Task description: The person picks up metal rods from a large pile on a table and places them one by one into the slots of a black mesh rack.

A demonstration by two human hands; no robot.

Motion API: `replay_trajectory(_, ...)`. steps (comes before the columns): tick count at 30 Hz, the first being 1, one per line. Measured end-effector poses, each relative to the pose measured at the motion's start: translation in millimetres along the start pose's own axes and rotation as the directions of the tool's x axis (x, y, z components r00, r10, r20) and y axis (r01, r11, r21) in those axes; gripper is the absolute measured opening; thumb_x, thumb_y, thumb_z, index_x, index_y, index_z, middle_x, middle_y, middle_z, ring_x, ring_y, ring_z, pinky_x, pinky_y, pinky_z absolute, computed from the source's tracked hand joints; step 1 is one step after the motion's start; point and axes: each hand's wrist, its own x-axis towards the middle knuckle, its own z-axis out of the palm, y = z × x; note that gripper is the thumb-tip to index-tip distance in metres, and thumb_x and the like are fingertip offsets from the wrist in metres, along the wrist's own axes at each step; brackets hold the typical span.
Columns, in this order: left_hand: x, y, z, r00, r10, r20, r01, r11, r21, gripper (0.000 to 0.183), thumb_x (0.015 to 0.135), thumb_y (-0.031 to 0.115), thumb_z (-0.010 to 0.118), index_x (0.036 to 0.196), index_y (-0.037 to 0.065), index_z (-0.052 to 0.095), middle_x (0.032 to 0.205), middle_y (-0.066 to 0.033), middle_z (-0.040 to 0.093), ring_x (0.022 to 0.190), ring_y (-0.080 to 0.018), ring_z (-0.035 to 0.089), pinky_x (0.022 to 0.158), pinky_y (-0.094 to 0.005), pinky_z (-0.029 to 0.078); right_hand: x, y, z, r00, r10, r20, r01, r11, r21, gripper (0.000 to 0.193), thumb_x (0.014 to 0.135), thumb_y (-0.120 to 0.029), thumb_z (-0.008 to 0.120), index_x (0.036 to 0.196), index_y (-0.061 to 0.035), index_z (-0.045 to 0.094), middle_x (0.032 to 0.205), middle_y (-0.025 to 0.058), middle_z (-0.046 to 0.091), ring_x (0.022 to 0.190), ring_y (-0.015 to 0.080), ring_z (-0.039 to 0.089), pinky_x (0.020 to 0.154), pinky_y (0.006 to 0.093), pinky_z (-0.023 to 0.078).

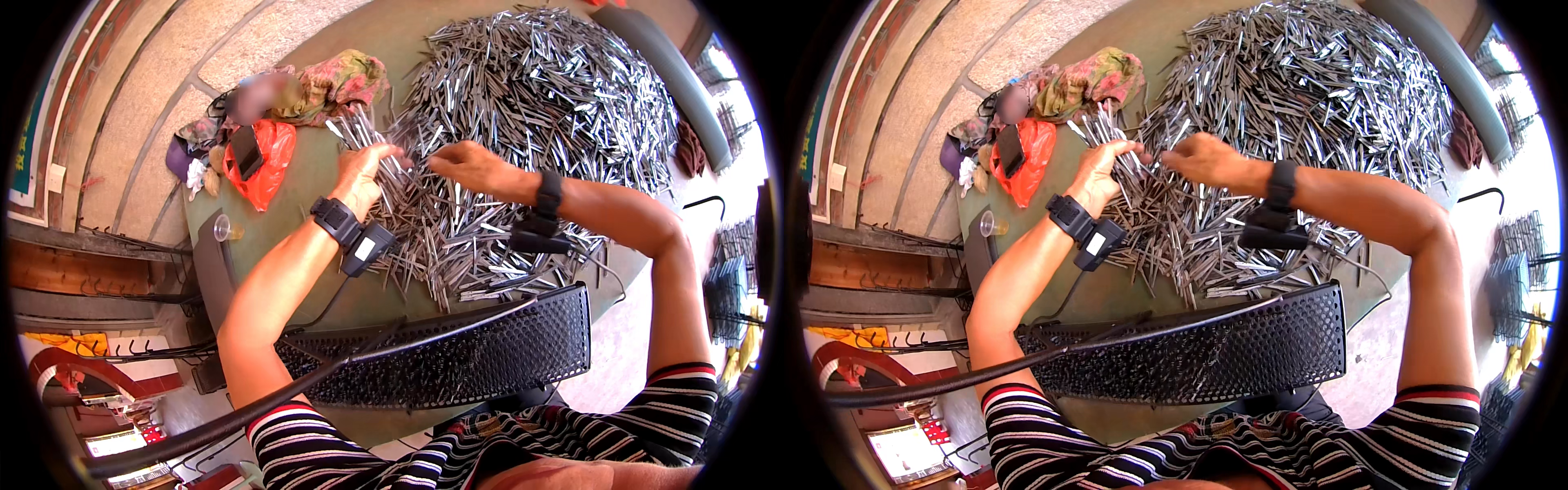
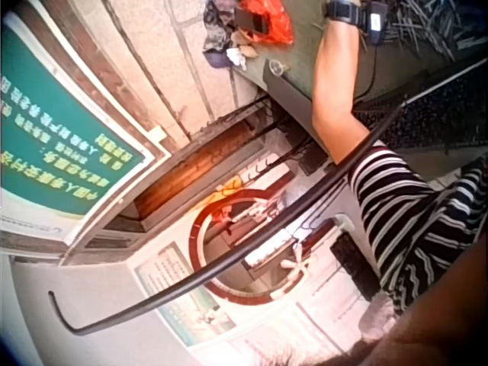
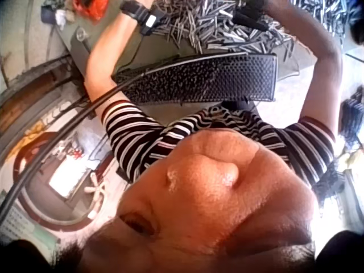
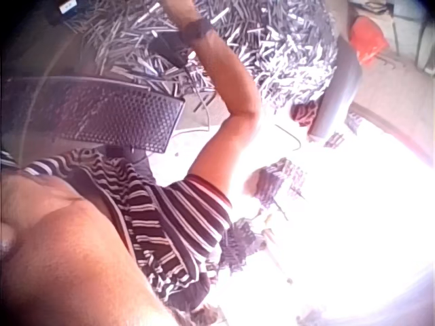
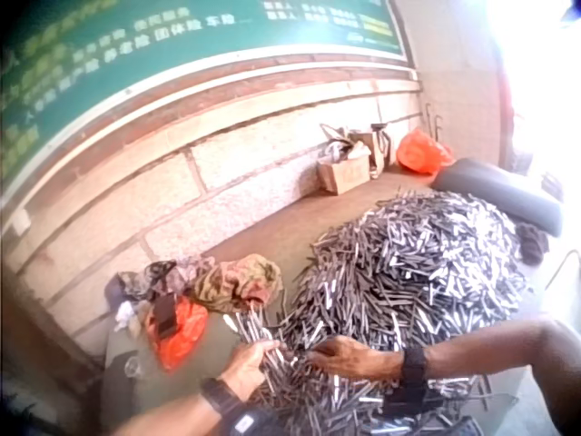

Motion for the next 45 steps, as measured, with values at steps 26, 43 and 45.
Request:
replay_trajectory(26, -427.9, 100.9, -112.7, 0.773, 0.404, -0.489, -0.286, 0.910, 0.300, 0.014, 0.081, 0.017, 0.065, 0.086, 0.007, 0.057, 0.076, -0.0008, 0.057, 0.065, -0.0109, 0.054, 0.055, -0.0264, 0.044, -377.8, -1.5, -122.5, 0.992, -0.037, -0.119, 0.069, 0.960, 0.272, 0.025, 0.090, -0.014, 0.053, 0.105, 0.0054, 0.057, 0.094, 0.0101, 0.061, 0.080, 0.0139, 0.058, 0.072, 0.0269, 0.047)
replay_trajectory(43, -474.3, -31.1, 109.0, 0.853, 0.475, -0.214, -0.452, 0.879, 0.150, 0.020, 0.081, 0.010, 0.062, 0.097, 0.001, 0.055, 0.085, -0.0073, 0.056, 0.069, -0.0151, 0.053, 0.059, -0.0311, 0.046, -359.9, -38.8, 13.1, 0.930, -0.335, -0.151, 0.275, 0.362, 0.891, 0.050, 0.097, -0.039, 0.035, 0.115, 0.0046, 0.052, 0.115, 0.0174, 0.056, 0.107, 0.0270, 0.056, 0.091, 0.0368, 0.044)
replay_trajectory(45, -405.7, -27.7, 118.9, 0.956, 0.253, -0.146, -0.276, 0.947, -0.167, 0.015, 0.081, 0.010, 0.062, 0.092, 0.002, 0.057, 0.083, -0.0077, 0.059, 0.068, -0.0173, 0.057, 0.059, -0.0340, 0.048, -339.9, -52.4, 24.6, 0.938, -0.303, -0.167, 0.250, 0.259, 0.933, 0.056, 0.096, -0.043, 0.032, 0.118, 0.0051, 0.050, 0.116, 0.0176, 0.056, 0.109, 0.0277, 0.054, 0.095, 0.0374, 0.042)
